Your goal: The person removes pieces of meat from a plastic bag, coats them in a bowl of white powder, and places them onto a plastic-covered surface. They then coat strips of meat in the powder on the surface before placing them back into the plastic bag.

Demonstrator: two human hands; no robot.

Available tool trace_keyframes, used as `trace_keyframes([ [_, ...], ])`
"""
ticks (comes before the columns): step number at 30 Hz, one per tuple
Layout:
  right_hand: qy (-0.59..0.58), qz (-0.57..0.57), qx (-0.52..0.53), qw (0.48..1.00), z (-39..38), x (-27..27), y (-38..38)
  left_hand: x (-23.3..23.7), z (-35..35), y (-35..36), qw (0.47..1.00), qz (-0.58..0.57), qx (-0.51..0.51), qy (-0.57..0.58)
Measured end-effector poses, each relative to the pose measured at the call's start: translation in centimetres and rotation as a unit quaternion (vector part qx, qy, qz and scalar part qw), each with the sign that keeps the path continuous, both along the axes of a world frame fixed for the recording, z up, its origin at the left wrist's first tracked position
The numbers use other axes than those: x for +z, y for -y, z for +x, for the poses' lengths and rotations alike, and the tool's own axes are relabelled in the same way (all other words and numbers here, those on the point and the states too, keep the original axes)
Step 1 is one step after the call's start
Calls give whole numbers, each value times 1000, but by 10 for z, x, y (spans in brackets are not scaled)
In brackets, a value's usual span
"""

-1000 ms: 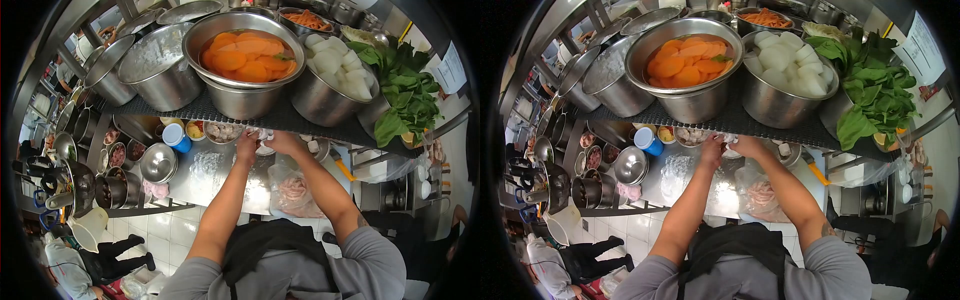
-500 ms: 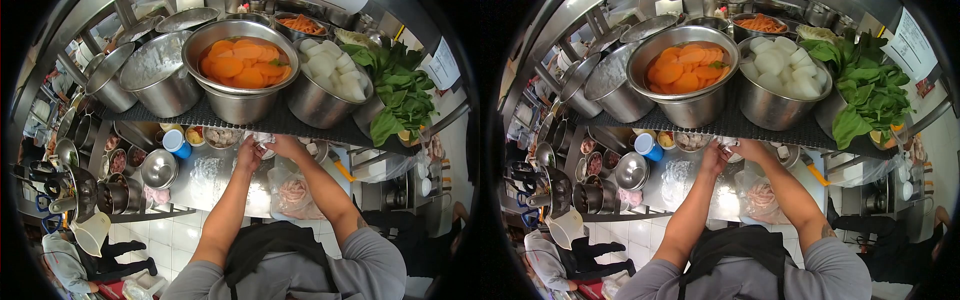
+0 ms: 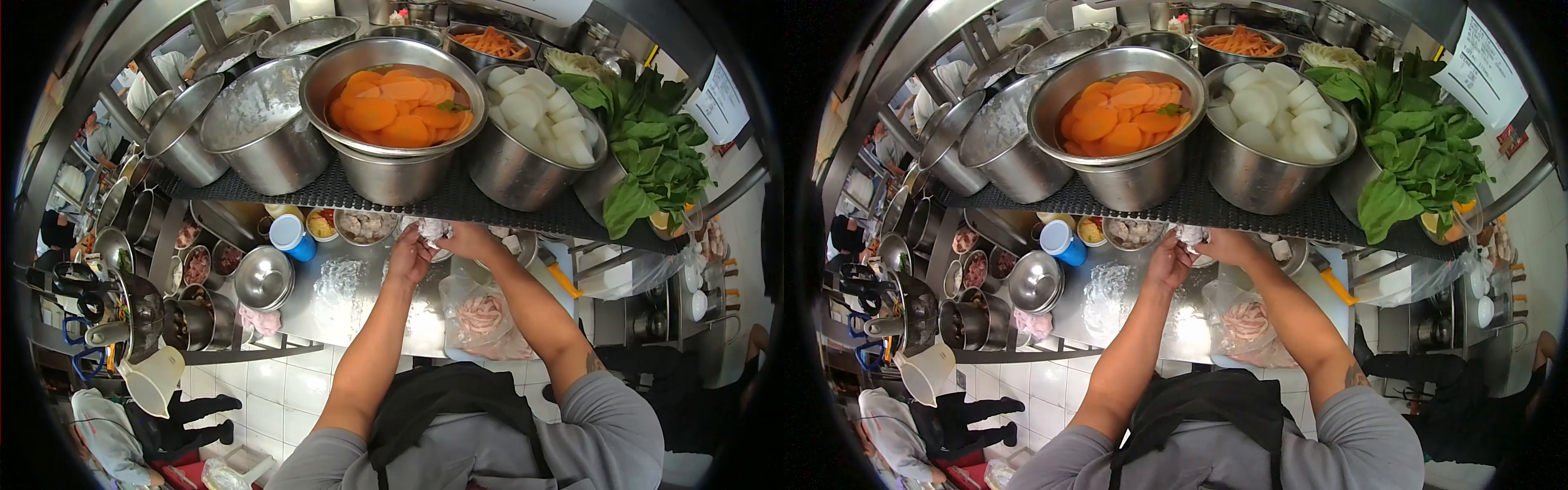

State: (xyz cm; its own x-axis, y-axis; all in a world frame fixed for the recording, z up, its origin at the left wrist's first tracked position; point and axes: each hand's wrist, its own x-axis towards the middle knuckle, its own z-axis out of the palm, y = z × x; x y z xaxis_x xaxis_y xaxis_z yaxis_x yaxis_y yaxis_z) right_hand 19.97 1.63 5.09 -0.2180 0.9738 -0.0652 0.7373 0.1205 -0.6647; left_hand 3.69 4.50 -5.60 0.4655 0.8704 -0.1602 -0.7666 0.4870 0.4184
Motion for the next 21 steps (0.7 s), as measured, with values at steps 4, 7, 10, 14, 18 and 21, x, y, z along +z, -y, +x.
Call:
trace_keyframes([
  [4, 22, 18, -14, 999, -3, -2, 2, -3, 5, -1, 999, 7, 45, -29],
  [7, -13, 48, -27, 998, -1, -15, -1, 8, 4, 3, 1000, 1, 27, 0],
  [10, -39, 90, -32, 995, 0, -24, -2, 12, 4, 5, 999, -2, 38, 23],
  [14, -9, 140, -24, 990, 0, -23, 0, 0, 8, 1, 996, 29, 66, -54],
  [18, -32, -9, -65, 997, -1, -19, -2, 24, 6, 10, 997, -14, 53, -56],
  [21, -140, -4, -78, 987, 2, -41, -5, 36, -2, 13, 999, -46, -11, 12],
])
